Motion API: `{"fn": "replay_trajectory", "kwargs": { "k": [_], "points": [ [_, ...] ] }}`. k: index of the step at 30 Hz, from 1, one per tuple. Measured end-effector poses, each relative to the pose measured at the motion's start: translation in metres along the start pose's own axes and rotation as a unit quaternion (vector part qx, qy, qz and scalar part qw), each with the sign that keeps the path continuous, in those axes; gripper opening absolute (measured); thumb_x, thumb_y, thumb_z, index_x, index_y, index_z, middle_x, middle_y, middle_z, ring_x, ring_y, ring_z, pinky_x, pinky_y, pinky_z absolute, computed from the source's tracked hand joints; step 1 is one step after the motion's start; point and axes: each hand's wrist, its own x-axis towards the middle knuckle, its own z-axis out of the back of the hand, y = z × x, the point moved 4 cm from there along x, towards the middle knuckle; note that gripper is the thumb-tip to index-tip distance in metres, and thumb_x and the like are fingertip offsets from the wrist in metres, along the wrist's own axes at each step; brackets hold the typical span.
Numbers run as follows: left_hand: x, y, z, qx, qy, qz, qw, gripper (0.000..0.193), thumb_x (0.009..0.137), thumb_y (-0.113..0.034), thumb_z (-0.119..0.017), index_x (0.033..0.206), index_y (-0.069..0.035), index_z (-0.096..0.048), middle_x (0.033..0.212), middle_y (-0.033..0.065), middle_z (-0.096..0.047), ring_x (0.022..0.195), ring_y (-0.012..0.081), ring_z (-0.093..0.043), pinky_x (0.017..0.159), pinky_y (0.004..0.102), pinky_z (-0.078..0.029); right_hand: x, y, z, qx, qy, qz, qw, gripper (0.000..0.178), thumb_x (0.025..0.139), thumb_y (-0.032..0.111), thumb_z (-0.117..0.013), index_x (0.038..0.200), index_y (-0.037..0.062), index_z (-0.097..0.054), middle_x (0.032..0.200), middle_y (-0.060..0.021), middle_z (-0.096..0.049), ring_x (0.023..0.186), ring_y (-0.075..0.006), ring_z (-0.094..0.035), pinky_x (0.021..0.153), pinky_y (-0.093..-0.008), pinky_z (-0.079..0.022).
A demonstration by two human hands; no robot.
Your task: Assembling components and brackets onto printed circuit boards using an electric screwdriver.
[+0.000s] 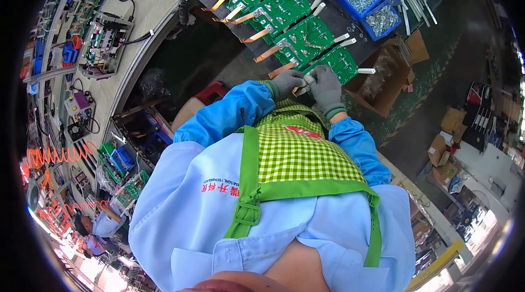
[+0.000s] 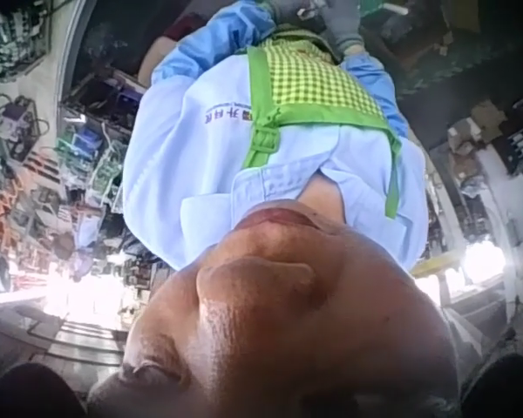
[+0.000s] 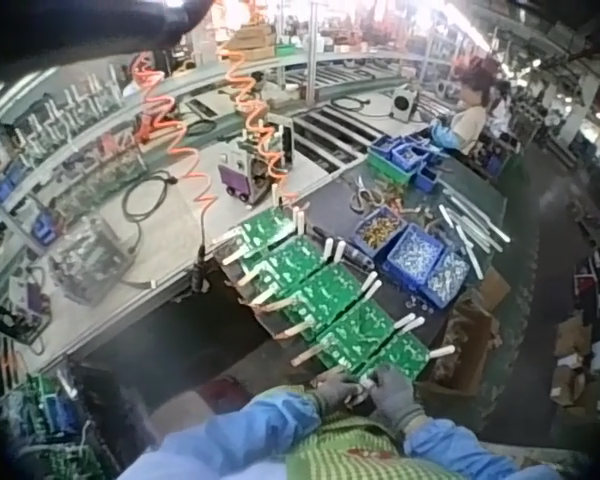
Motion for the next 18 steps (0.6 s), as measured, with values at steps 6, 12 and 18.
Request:
{"fn": "replay_trajectory", "kwargs": {
  "k": [6,12,18],
  "points": [
    [-0.011,-0.005,-0.006,-0.105,-0.027,0.017,0.994,0.016,0.076,0.001,-0.054,0.091,0.007,-0.055,0.088,0.0152,-0.059,0.078,0.0221,-0.061,0.065,0.0296,-0.053,-0.005,0.009,0.001,0.036,-0.045,0.005,0.998,0.017,0.077,0.022,-0.062,0.086,0.0084,-0.057,0.086,-0.0105,-0.054,0.077,-0.0285,-0.056,0.065,-0.0377,-0.046],
    [-0.008,-0.005,0.002,-0.05,-0.032,0.02,0.998,0.019,0.077,0.002,-0.054,0.094,0.007,-0.054,0.091,0.0155,-0.058,0.081,0.0225,-0.061,0.065,0.0295,-0.054,-0.003,0.006,0.003,0.084,0.019,0.046,0.995,0.014,0.078,0.019,-0.06,0.086,0.0077,-0.058,0.086,-0.0108,-0.055,0.08,-0.0295,-0.056,0.066,-0.0369,-0.046],
    [-0.006,-0.004,-0.004,-0.046,-0.037,0.03,0.998,0.019,0.077,0.003,-0.053,0.096,0.008,-0.054,0.092,0.0163,-0.058,0.081,0.0231,-0.061,0.061,0.0279,-0.053,-0.002,-0.003,0.001,-0.014,-0.001,0.069,0.998,0.022,0.079,0.027,-0.062,0.086,0.0062,-0.058,0.082,-0.011,-0.054,0.074,-0.0275,-0.057,0.062,-0.0356,-0.046]
  ]
}}
